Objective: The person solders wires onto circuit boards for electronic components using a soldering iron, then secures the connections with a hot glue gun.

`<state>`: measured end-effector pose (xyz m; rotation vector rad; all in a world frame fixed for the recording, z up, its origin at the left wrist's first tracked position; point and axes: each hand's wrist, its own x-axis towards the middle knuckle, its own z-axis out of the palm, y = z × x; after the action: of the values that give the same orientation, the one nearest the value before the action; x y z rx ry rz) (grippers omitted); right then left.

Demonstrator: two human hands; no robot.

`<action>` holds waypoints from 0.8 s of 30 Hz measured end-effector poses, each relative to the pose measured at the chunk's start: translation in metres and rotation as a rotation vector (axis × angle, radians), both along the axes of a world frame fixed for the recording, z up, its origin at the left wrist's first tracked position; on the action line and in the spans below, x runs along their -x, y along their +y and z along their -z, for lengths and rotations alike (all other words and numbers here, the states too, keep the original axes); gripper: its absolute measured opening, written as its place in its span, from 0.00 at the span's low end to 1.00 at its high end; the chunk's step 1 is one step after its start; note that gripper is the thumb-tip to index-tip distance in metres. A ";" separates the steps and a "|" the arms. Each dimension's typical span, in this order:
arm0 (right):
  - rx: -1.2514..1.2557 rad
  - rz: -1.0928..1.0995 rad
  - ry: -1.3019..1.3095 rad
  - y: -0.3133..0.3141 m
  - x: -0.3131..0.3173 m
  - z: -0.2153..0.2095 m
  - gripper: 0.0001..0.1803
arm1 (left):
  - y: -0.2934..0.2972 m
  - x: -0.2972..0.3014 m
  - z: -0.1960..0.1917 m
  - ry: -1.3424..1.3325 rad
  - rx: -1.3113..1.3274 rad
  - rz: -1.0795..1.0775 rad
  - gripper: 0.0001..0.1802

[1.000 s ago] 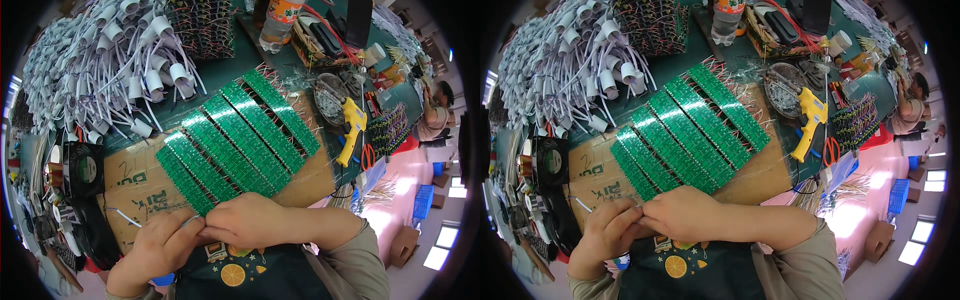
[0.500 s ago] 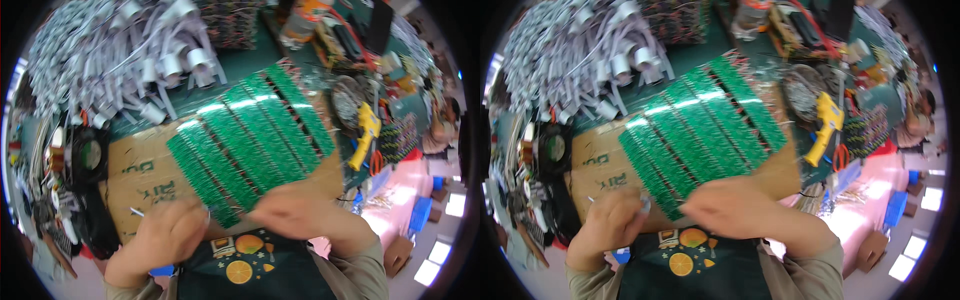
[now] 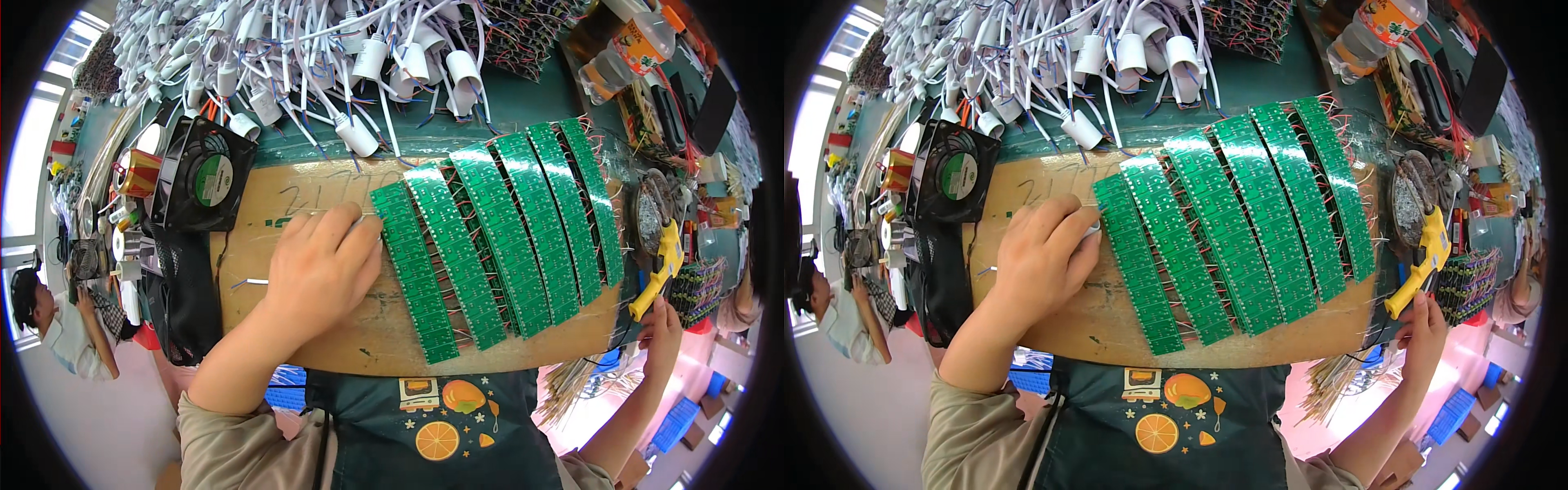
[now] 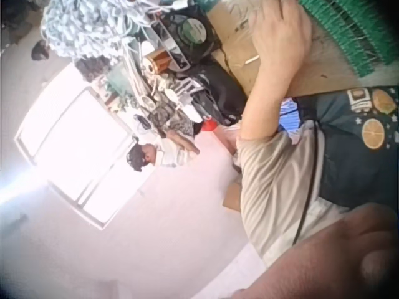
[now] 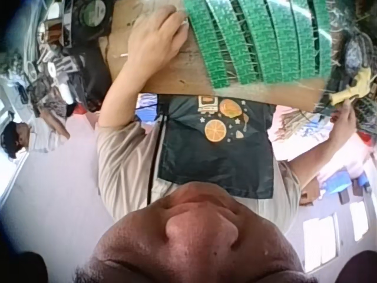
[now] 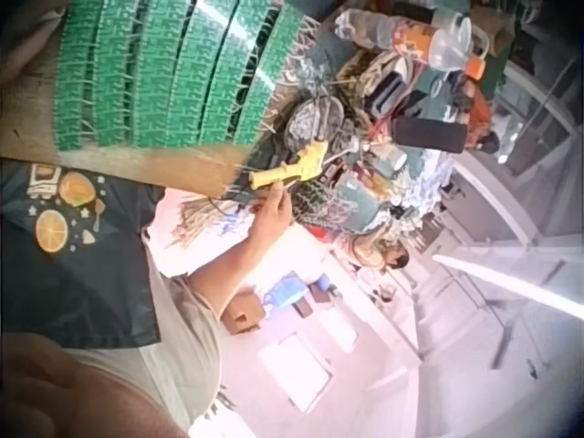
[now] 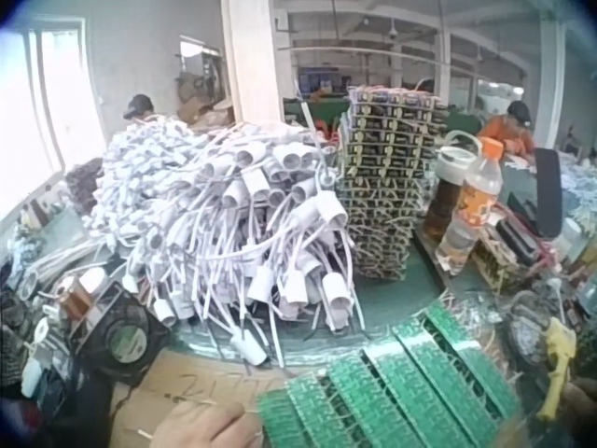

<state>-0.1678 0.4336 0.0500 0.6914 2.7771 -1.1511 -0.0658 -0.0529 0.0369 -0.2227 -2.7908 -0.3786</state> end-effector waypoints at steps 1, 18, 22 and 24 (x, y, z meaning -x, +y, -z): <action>0.049 0.032 -0.030 -0.004 -0.001 0.001 0.23 | -0.001 0.000 0.001 -0.001 0.003 -0.014 0.15; 0.847 0.171 0.420 0.013 -0.006 0.050 0.26 | -0.015 0.010 0.023 0.190 -0.039 -0.097 0.11; 1.135 -0.110 0.626 -0.016 -0.018 0.030 0.29 | -0.020 0.017 0.030 0.206 -0.100 -0.087 0.11; 1.446 -0.341 0.389 -0.035 -0.024 0.010 0.31 | -0.023 0.016 0.035 0.216 -0.119 -0.082 0.11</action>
<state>-0.1436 0.3986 0.0401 -0.1858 1.3361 -2.6895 -0.0816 -0.0754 0.0018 -0.1137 -2.5467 -0.4688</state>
